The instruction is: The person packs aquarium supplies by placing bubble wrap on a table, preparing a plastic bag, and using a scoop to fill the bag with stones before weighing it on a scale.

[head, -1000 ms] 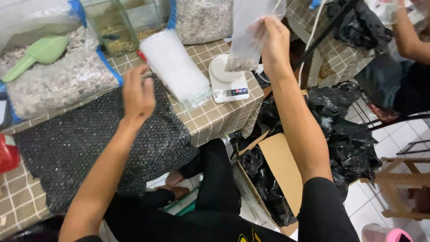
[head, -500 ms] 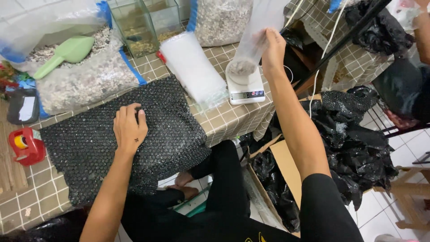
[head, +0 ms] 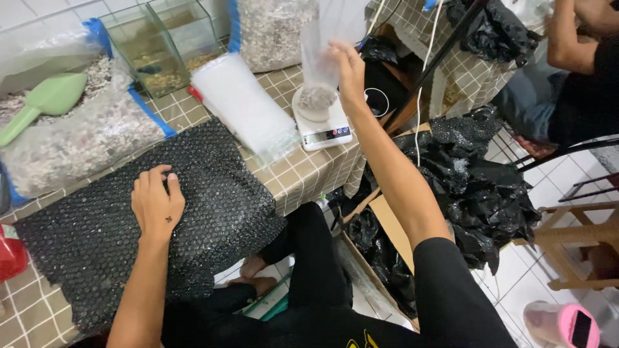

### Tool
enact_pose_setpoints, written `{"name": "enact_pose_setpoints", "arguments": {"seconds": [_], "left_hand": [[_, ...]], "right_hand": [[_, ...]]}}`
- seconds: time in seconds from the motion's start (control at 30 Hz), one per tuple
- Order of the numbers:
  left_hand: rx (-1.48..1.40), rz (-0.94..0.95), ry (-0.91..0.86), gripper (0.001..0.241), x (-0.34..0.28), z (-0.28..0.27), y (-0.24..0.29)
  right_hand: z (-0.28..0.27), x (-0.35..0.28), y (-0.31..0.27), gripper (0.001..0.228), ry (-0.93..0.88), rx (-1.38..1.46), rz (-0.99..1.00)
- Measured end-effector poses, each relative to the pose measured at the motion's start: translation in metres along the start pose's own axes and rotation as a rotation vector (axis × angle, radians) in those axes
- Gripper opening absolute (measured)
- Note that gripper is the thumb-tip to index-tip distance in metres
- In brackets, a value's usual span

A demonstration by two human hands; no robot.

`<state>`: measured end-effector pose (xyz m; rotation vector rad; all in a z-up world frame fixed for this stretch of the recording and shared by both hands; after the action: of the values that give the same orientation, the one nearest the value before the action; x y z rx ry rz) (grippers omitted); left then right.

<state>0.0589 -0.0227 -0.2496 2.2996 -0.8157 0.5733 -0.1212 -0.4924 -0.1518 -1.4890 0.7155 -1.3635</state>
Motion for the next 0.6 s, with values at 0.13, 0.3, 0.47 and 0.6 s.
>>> {"name": "enact_pose_setpoints", "arguments": {"seconds": [0.13,0.3,0.47,0.6], "left_hand": [[-0.003,-0.001,0.007,0.033,-0.001,0.001,-0.002],[-0.008,0.006,0.015,0.032,0.0,0.0,0.001],[-0.007,0.006,0.011,0.032,0.0,-0.002,0.002],[-0.016,0.001,0.005,0.032,0.0,-0.005,0.006]], "right_hand": [[-0.001,-0.001,0.005,0.026,0.003,0.111,-0.025],[-0.007,0.001,0.01,0.024,0.04,0.206,-0.012],[-0.012,-0.005,0.007,0.029,0.044,0.155,0.025],[-0.015,-0.011,0.001,0.049,0.041,0.03,0.076]]}}
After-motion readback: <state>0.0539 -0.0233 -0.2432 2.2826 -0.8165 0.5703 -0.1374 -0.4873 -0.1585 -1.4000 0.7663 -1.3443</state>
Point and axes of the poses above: each hand's wrist, its own x-axis towards the middle knuckle, its own z-axis out of the palm, y = z × x, the point moved 7 cm from there along x, towards the middle knuckle, and after that the axes turned 15 degrees about y, right-handed, at the moved point
